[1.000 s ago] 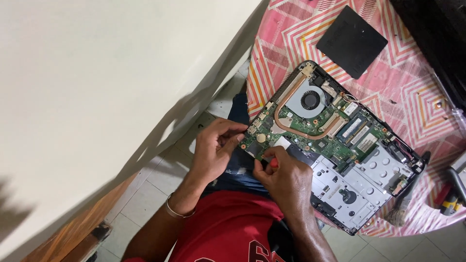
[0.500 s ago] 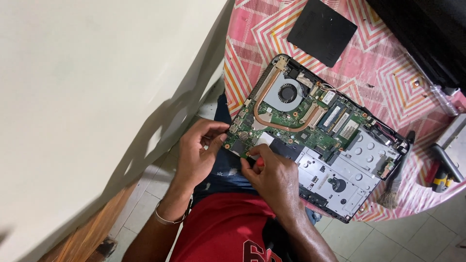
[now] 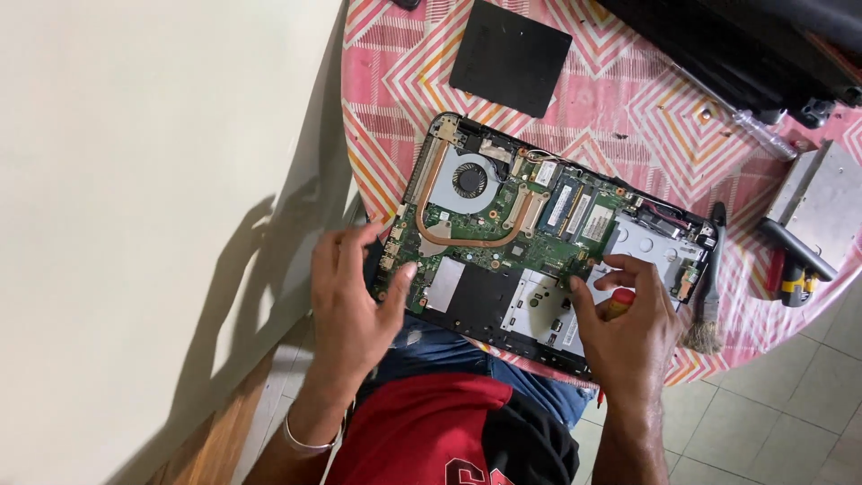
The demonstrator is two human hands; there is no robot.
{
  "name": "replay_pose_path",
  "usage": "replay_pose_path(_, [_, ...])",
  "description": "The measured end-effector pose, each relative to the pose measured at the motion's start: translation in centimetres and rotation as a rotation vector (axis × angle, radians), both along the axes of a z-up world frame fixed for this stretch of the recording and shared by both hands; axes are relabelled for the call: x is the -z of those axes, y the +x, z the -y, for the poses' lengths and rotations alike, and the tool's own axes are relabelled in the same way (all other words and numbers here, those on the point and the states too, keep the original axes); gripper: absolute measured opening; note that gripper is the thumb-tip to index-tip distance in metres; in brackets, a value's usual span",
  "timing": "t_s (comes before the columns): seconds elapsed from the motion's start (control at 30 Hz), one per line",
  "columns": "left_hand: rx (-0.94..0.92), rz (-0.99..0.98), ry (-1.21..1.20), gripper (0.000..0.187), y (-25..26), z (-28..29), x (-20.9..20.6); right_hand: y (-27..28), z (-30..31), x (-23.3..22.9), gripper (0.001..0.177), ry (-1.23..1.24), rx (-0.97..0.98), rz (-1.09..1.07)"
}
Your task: The person uses a screwdriver to remove screws from a laptop motherboard, lifts the board, and cleans the area with a brush.
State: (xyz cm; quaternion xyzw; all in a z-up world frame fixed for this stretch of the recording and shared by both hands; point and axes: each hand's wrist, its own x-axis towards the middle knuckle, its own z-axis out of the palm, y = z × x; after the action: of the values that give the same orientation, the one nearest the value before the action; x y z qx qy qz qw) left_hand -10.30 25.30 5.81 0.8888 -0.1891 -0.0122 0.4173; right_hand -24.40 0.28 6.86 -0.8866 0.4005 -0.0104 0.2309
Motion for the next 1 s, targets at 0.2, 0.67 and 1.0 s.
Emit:
replay_pose_path(0.2, [0.094, -0.133, 0.024, 0.029, 3.4, 1.1, 1.8, 0.9, -0.4, -1.3, 0.052, 0.115, 0.085, 0.032])
replay_pose_path(0.67, [-0.018, -0.109, -0.106, 0.021, 3.8, 2.0, 1.5, 2.4, 0.7, 0.1, 0.011, 0.347, 0.252, 0.269])
replay_pose_path(1.0, [-0.026, -0.127, -0.076, 0.02, 3.5, 2.1, 1.3, 2.4, 1.5, -0.3, 0.013, 0.626, 0.299, 0.422])
